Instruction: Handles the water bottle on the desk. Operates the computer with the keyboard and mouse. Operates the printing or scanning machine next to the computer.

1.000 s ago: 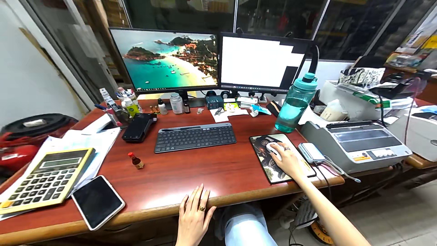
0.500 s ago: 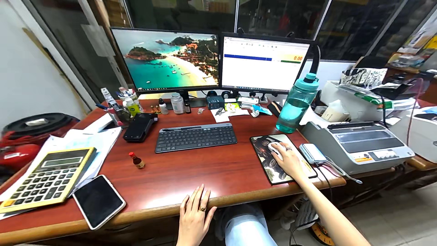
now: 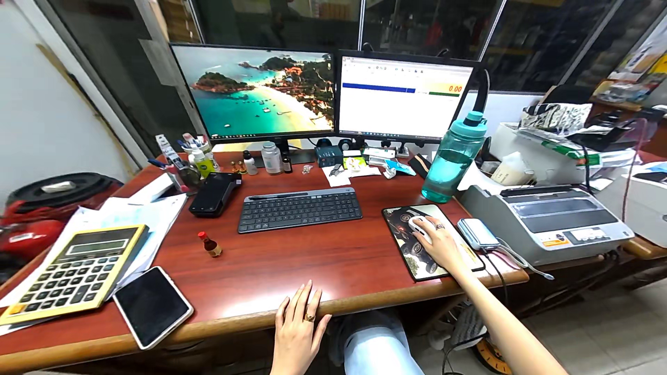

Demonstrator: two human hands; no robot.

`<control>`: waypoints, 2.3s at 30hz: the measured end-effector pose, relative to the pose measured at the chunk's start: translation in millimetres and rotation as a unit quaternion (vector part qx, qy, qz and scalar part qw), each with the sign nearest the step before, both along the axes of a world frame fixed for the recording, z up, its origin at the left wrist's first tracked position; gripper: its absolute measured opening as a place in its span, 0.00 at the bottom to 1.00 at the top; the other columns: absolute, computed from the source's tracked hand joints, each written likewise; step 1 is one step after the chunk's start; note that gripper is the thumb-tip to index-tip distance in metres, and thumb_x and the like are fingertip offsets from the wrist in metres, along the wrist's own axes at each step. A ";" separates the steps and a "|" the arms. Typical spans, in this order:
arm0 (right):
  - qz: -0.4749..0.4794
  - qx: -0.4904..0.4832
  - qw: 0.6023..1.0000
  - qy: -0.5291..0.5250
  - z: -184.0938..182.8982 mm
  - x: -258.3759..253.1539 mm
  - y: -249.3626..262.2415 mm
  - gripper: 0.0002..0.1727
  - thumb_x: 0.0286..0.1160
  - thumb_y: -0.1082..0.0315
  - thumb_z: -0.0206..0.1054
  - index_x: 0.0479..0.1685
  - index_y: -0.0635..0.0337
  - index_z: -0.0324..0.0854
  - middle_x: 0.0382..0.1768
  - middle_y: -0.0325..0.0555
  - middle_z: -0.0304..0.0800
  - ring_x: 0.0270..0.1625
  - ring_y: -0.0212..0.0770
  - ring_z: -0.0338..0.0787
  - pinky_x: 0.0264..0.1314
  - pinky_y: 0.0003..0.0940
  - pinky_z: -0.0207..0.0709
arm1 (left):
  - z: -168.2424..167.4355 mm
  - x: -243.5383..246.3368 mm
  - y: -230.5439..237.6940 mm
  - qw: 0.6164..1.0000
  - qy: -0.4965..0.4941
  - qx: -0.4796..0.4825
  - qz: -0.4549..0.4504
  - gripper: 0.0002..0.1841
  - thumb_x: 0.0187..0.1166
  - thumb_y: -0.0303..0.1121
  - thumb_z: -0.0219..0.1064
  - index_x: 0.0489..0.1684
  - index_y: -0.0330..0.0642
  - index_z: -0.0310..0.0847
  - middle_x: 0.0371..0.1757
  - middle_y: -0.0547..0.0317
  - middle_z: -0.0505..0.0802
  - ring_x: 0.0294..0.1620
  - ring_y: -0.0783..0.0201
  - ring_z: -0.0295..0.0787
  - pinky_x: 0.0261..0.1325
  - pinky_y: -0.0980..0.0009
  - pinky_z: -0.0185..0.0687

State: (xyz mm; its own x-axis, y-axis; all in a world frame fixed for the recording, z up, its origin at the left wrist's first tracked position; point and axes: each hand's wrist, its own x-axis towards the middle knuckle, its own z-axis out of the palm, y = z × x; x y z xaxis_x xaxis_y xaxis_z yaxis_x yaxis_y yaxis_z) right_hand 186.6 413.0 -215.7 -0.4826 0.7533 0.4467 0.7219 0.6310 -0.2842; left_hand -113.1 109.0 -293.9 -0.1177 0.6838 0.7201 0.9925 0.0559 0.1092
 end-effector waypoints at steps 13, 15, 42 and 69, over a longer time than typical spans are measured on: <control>0.003 -0.006 1.000 0.003 -0.3 0.3 1.4 0.24 0.87 0.50 0.60 0.75 0.49 0.83 0.77 0.64 0.78 0.79 0.65 0.78 0.76 0.61 0.73 | -3.6 -0.8 0.3 1.000 -0.003 -0.004 -0.002 0.32 0.89 0.61 0.46 0.76 0.50 0.82 0.79 0.51 0.85 0.82 0.55 0.78 0.84 0.49 0.59; 0.002 -0.003 1.000 0.001 -0.5 0.5 1.5 0.24 0.87 0.50 0.60 0.75 0.49 0.83 0.77 0.63 0.78 0.78 0.65 0.78 0.76 0.61 0.73 | -2.4 -0.4 -0.2 1.000 -0.003 -0.004 -0.002 0.32 0.89 0.60 0.46 0.76 0.50 0.82 0.79 0.51 0.85 0.82 0.54 0.78 0.84 0.49 0.59; 0.291 -0.010 0.957 0.005 11.2 -304.6 -81.5 0.21 0.86 0.62 0.61 0.73 0.55 0.83 0.80 0.60 0.76 0.83 0.62 0.75 0.84 0.62 0.64 | 72.8 -179.6 105.9 0.950 -0.261 -0.054 0.161 0.19 0.90 0.28 0.54 0.75 0.37 0.77 0.82 0.36 0.75 0.76 0.33 0.78 0.67 0.35 0.79; 0.163 -0.002 0.986 0.045 -2.0 -342.8 -62.2 0.20 0.88 0.64 0.55 0.71 0.51 0.86 0.81 0.61 0.75 0.88 0.70 0.65 0.89 0.74 0.44 | 72.5 -198.4 120.0 0.959 -0.243 -0.091 0.112 0.21 0.90 0.28 0.50 0.77 0.51 0.78 0.93 0.40 0.61 0.83 0.32 0.71 0.78 0.33 0.66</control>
State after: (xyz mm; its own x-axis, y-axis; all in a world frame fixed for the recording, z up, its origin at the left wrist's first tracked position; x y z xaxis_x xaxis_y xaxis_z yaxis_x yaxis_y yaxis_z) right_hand -156.2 350.8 -217.7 -0.6583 0.5666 0.4957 0.4523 0.8240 -0.3413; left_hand -311.5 229.1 -221.4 -0.5673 0.7115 0.4147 0.7882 0.3231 0.5238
